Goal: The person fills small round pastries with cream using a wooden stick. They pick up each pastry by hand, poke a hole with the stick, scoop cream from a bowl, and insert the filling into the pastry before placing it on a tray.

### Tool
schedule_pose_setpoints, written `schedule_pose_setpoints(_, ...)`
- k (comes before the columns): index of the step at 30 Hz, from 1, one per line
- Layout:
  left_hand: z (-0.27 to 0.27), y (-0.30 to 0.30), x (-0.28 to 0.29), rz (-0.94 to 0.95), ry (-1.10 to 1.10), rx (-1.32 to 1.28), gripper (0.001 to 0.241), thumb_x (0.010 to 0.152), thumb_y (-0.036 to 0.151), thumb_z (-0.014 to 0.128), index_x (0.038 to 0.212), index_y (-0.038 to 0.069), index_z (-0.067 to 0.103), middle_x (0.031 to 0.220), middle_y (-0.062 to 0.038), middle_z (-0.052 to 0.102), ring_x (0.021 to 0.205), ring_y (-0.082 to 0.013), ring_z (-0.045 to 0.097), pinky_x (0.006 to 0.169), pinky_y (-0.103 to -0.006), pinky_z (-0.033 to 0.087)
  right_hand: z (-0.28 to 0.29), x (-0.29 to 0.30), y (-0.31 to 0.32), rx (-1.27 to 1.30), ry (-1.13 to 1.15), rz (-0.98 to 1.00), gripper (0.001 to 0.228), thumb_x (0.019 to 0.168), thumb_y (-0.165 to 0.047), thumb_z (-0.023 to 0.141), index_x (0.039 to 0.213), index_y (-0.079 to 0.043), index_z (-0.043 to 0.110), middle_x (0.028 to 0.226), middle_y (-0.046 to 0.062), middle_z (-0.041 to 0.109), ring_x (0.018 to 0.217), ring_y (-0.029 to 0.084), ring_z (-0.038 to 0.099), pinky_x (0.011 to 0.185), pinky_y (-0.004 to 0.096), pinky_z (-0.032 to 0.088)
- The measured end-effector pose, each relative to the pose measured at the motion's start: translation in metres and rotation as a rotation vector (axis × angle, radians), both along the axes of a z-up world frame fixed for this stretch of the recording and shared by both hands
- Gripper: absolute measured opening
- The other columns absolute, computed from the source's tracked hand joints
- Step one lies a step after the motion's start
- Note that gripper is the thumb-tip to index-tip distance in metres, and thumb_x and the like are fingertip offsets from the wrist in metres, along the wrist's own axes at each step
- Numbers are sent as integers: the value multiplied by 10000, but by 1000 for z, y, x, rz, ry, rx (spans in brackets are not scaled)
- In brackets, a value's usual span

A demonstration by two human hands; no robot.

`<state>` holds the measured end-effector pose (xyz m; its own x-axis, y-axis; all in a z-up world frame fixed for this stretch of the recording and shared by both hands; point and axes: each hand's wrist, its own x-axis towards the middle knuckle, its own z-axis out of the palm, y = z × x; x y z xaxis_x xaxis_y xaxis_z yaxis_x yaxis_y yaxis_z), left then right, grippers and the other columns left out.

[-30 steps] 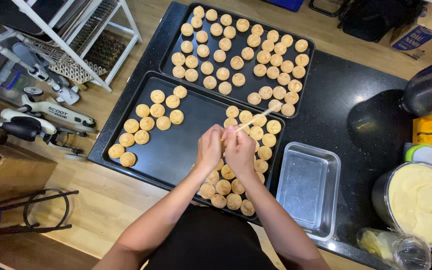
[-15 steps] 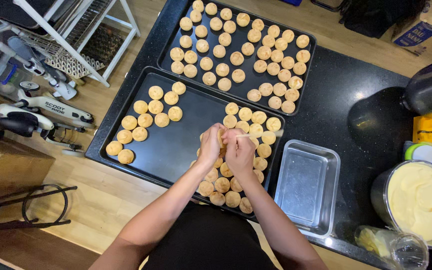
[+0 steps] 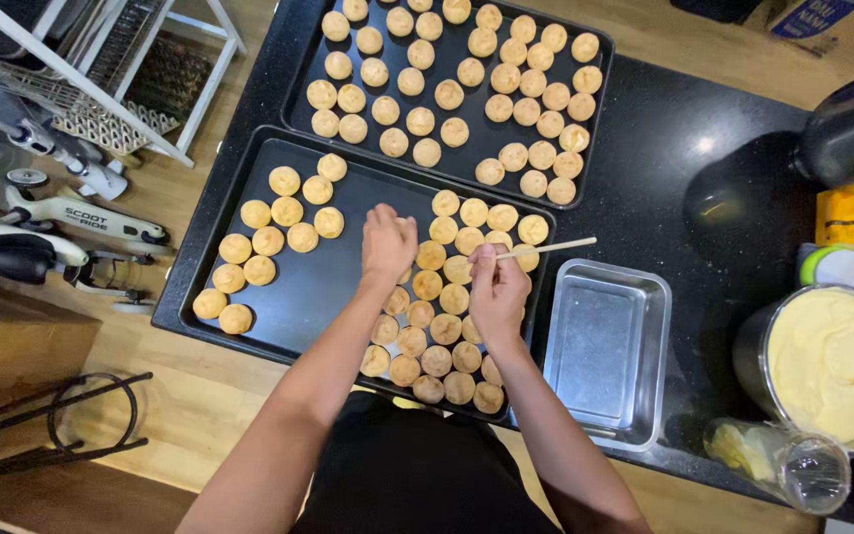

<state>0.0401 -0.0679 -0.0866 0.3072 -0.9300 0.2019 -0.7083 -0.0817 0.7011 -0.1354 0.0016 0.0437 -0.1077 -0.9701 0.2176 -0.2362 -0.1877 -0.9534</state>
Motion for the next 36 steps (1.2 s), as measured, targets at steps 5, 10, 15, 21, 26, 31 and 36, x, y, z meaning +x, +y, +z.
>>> schedule_pose_setpoints(5, 20, 22, -7, -26, -202, 214, 465, 922, 468, 667, 1104, 45, 603, 1204, -197, 544, 1129, -401, 536, 912, -528, 419, -5, -4, 4, 0, 6, 23, 301, 1097, -182, 511, 871, -25, 633, 635, -35, 509, 560, 21, 439, 511, 226, 340)
schedule_pose_setpoints(10, 39, 34, 41, 245, -460, -33, 541, 838, 418, 719, 1258, 94, 616, 1327, -207, 537, 1229, -399, 454, 962, -542, 351, -10, -8, 2, 44, -24, 9, 306, 1095, -189, 509, 872, -22, 638, 645, -40, 522, 561, 18, 432, 505, 219, 330)
schedule_pose_setpoints(15, 28, 47, 96, 55, -588, 66, 607, 880, 467, 730, 1361, 122, 596, 1238, -172, 536, 1172, -393, 475, 953, -516, 384, -13, -4, -1, 40, -62, 50, 317, 1107, -196, 506, 877, -22, 639, 641, -41, 495, 576, 18, 418, 522, 214, 323)
schedule_pose_setpoints(21, 18, 50, 90, -18, -549, 39, 617, 871, 527, 684, 1333, 131, 582, 1172, -178, 551, 1022, -377, 528, 807, -506, 417, -20, 6, 0, 60, -91, 109, 323, 1105, -201, 526, 866, -16, 640, 655, -38, 504, 591, 23, 429, 534, 222, 338)
schedule_pose_setpoints(26, 2, 36, 79, -50, -423, 171, 407, 1009, 461, 596, 1302, 178, 589, 1118, -182, 534, 1006, -370, 566, 771, -461, 500, -17, 10, -3, 76, -69, 132, 321, 1090, -206, 533, 858, -15, 646, 637, -27, 500, 566, 30, 419, 516, 230, 326)
schedule_pose_setpoints(31, 22, 36, 37, -37, 771, 14, 434, 1121, 453, 347, 1240, 110, 584, 1043, -141, 616, 943, -254, 637, 852, -364, 534, 13, 16, -18, -45, -25, 138, 314, 1091, -189, 534, 861, -11, 651, 670, -19, 557, 597, 26, 491, 538, 214, 374)
schedule_pose_setpoints(36, 105, 53, -6, -304, 1689, 39, 489, 1134, 464, 262, 1257, 94, 557, 1023, -111, 649, 850, -200, 631, 759, -329, 520, 64, 18, -16, -300, -62, 112, 237, 1090, -97, 537, 912, 7, 653, 814, 51, 636, 675, 108, 561, 587, 258, 437)
